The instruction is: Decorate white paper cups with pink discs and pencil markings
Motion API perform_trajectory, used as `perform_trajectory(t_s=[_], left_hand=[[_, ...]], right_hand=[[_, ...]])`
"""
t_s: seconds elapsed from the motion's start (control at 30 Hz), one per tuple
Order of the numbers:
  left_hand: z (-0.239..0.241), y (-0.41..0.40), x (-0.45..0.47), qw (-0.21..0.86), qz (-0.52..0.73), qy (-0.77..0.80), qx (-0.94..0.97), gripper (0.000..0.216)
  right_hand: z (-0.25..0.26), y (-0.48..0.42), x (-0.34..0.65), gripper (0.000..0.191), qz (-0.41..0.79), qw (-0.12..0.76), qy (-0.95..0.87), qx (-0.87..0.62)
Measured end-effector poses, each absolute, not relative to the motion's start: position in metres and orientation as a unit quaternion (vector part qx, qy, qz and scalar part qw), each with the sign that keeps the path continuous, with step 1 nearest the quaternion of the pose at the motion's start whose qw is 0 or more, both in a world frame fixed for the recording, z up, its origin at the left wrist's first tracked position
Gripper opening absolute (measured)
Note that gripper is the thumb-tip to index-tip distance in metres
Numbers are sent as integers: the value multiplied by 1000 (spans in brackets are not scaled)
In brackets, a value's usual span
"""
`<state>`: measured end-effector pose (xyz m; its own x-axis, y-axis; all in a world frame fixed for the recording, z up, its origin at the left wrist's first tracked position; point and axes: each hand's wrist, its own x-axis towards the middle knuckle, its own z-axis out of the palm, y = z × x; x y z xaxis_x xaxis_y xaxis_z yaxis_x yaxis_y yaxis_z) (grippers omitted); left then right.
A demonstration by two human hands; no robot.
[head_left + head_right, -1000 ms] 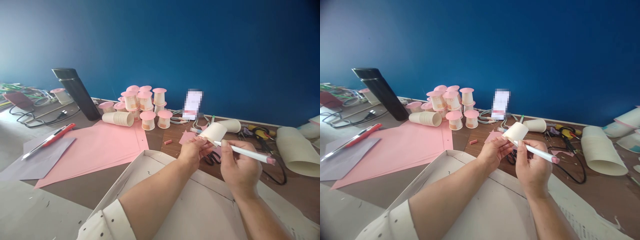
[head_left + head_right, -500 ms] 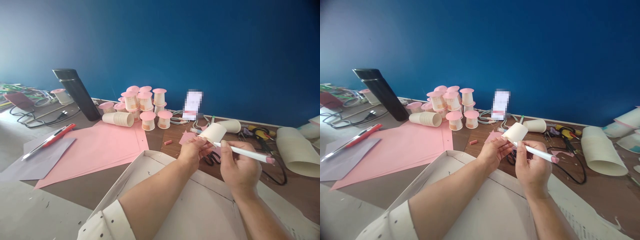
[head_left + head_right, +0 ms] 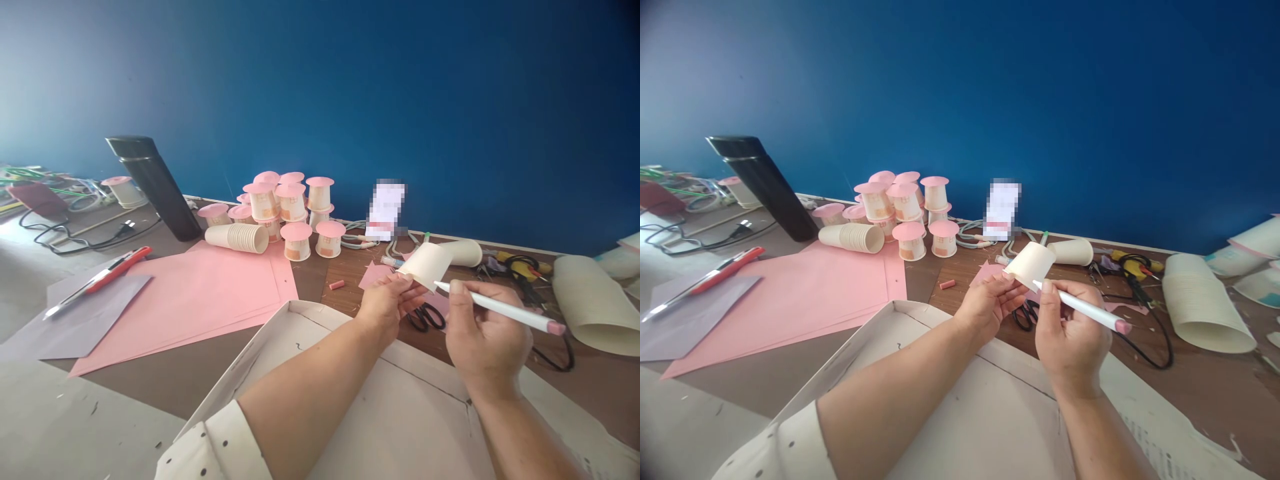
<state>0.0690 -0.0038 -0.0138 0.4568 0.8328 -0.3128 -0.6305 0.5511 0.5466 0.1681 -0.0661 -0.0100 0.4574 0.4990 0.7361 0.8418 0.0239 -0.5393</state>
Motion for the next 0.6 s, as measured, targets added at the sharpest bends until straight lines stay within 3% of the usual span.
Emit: perform_trajectory(t_s=[0.6], left_hand=[[-11,-5,68,832,431,288,198,3]], right_hand=[[-11,-65,169,31,-169,502,-516,-673]])
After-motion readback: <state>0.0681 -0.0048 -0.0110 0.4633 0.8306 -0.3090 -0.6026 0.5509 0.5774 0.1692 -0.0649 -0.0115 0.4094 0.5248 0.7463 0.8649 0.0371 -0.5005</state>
